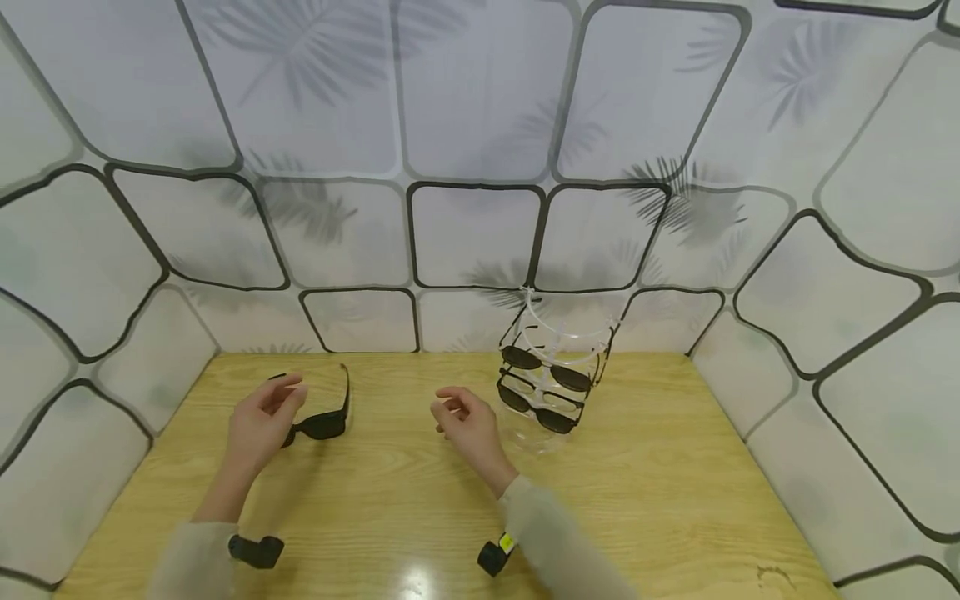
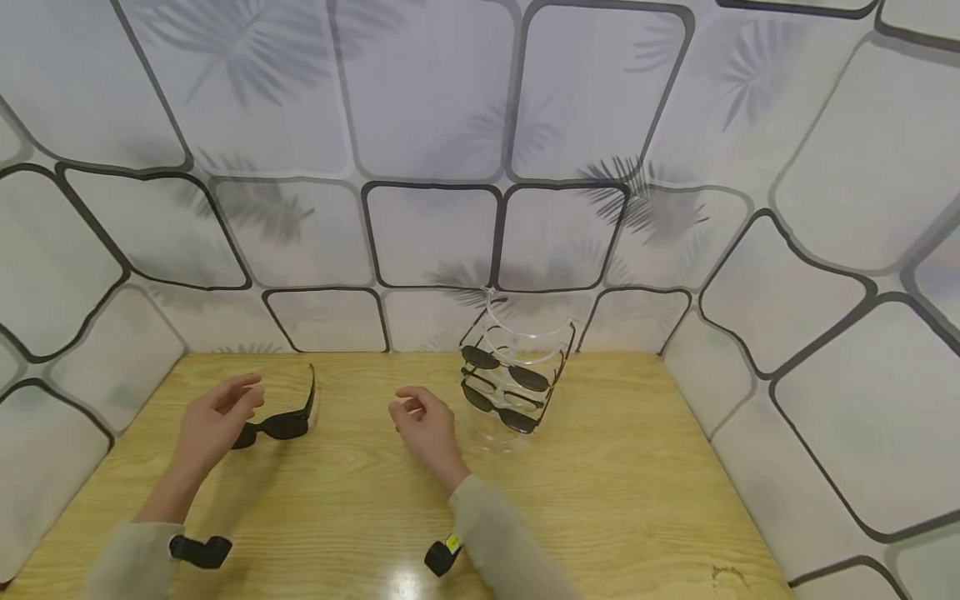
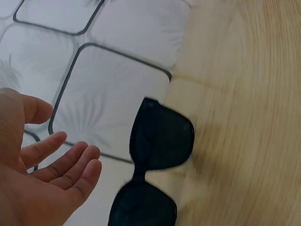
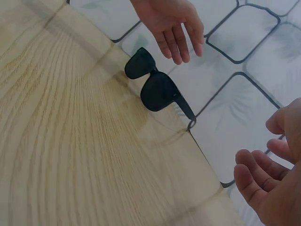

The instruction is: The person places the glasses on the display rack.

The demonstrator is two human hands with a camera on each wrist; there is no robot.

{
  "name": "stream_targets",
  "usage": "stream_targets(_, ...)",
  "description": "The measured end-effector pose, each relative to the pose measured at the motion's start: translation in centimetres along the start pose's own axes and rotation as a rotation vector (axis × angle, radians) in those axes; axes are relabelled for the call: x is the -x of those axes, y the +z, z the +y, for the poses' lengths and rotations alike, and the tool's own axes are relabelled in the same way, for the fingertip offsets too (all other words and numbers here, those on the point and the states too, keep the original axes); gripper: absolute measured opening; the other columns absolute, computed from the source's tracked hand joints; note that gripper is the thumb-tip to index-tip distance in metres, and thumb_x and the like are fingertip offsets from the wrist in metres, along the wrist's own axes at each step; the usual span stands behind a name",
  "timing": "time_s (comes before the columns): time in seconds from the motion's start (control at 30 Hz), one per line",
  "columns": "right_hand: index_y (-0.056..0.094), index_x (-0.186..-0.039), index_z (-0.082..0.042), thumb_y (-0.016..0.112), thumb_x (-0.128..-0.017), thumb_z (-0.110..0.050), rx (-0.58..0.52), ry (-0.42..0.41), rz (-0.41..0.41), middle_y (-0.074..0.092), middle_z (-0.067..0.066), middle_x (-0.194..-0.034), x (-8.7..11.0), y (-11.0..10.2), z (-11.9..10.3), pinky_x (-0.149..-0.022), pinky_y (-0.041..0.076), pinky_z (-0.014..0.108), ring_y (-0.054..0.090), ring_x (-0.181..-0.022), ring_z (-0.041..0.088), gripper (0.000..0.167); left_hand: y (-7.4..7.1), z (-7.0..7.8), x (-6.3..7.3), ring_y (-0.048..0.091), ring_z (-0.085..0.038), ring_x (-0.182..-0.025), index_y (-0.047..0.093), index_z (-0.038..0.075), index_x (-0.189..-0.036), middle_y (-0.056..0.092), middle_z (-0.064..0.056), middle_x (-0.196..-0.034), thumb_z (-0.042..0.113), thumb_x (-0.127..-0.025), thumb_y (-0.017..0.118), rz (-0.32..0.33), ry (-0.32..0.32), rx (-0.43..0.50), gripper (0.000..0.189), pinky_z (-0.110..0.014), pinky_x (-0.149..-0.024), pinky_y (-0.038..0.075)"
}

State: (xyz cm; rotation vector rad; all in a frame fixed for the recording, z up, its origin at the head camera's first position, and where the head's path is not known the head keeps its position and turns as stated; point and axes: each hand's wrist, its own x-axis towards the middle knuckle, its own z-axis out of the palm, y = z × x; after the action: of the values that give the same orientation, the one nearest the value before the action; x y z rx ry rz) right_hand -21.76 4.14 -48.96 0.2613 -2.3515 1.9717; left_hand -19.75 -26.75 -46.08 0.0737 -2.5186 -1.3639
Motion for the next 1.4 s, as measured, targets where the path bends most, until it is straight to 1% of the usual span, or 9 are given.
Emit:
stream_targets(0.1, 0.073, -0.123, -0.006, 0.072, -0.102, -0.019, 0.002, 0.009, -0.029, 0.073, 0.017, -0.098, -0.1, 0.9, 0.2, -0.065, 0.062, 0.029, 0.075, -0.080, 0.038, 0.025, -0.9, -1.0, 0.3, 0.056, 0.023, -0.085, 0.066, 0.006, -0.140, 0.070, 0.021, -0.102, 0.036, -0.107, 0.063, 0.023, -0.021, -0.011, 0.045, -0.006, -0.074, 0.049)
stream_targets(0.27, 0.073, -0.124, -0.008, 0.072, -0.102, -0.021, 0.005, 0.029, -0.083, 0.073, 0.013, -0.099, -0.2, 2.5, 0.5, -0.066, 0.060, 0.023, 0.075, -0.079, 0.026, 0.025, -2.4, -2.6, 0.9, 0.052, 0.025, -0.084, 0.064, 0.005, -0.142, 0.077, 0.003, -0.109, 0.039, -0.107, 0.060, 0.024, -0.072, -0.062, 0.049, -0.009, -0.071, 0.049)
stream_targets(0.5, 0.072, -0.127, -0.011, 0.071, -0.102, -0.024, -0.026, 0.040, -0.147, 0.073, 0.012, -0.104, -0.3, 4.3, 0.2, -0.065, 0.058, 0.021, 0.075, -0.087, 0.037, 0.028, -3.9, -4.3, 1.2, 0.046, 0.026, -0.078, 0.067, 0.002, -0.138, 0.073, 0.018, -0.092, 0.033, -0.107, 0.059, 0.102, -0.132, -0.119, 0.044, -0.009, -0.065, 0.045)
stream_targets(0.63, 0.072, -0.128, -0.010, 0.071, -0.102, -0.022, -0.012, 0.052, -0.161, 0.072, 0.011, -0.103, -0.5, 5.1, 0.3, -0.067, 0.061, 0.027, 0.075, -0.089, 0.040, 0.029, -4.3, -5.1, 1.3, 0.046, 0.026, -0.075, 0.068, 0.002, -0.136, 0.072, 0.019, -0.088, 0.030, -0.107, 0.057, 0.142, -0.179, -0.126, 0.042, -0.009, -0.063, 0.045)
stream_targets(0.7, 0.071, -0.129, -0.008, 0.070, -0.102, -0.022, -0.003, 0.059, -0.169, 0.071, 0.010, -0.102, -0.6, 5.5, 0.4, -0.068, 0.062, 0.029, 0.075, -0.089, 0.040, 0.030, -4.4, -5.5, 1.3, 0.047, 0.026, -0.074, 0.068, 0.002, -0.135, 0.061, 0.033, -0.084, 0.030, -0.107, 0.057, 0.160, -0.191, -0.112, 0.042, -0.010, -0.062, 0.046)
stream_targets(0.93, 0.069, -0.131, -0.002, 0.070, -0.102, -0.021, 0.012, 0.065, -0.202, 0.072, 0.009, -0.101, -0.8, 7.3, 1.0, -0.065, 0.058, 0.021, 0.076, -0.087, 0.038, 0.035, -4.3, -6.7, 1.5, 0.046, 0.024, -0.072, 0.068, 0.000, -0.135, 0.068, 0.024, -0.084, 0.030, -0.107, 0.057, 0.163, -0.209, -0.137, 0.042, -0.011, -0.061, 0.045)
stream_targets(1.07, 0.069, -0.131, -0.002, 0.070, -0.102, -0.021, 0.016, 0.052, -0.210, 0.073, 0.009, -0.101, -1.1, 8.2, 1.0, -0.065, 0.058, 0.021, 0.077, -0.083, 0.033, 0.035, -4.2, -7.0, 1.5, 0.050, 0.023, -0.072, 0.066, 0.001, -0.138, 0.061, 0.034, -0.080, 0.031, -0.107, 0.056, 0.148, -0.254, -0.099, 0.045, -0.012, -0.061, 0.048)
stream_targets(1.17, 0.069, -0.131, -0.002, 0.070, -0.101, -0.021, 0.009, 0.059, -0.215, 0.072, 0.007, -0.101, -1.2, 8.9, 0.9, -0.066, 0.059, 0.022, 0.077, -0.082, 0.028, 0.035, -4.1, -7.2, 1.4, 0.057, 0.017, -0.070, 0.064, -0.001, -0.140, 0.066, 0.029, -0.081, 0.030, -0.107, 0.055, 0.128, -0.281, -0.057, 0.046, -0.013, -0.061, 0.051)
stream_targets(1.4, 0.070, -0.132, -0.003, 0.070, -0.101, -0.020, -0.013, 0.088, -0.214, 0.073, 0.005, -0.102, -1.3, 10.6, 0.3, -0.066, 0.058, 0.022, 0.076, -0.084, 0.024, 0.035, -3.7, -7.3, 1.3, 0.063, 0.011, -0.069, 0.062, -0.004, -0.141, 0.079, -0.021, -0.104, 0.023, -0.107, 0.052, 0.111, -0.284, -0.026, 0.044, -0.012, -0.062, 0.055)
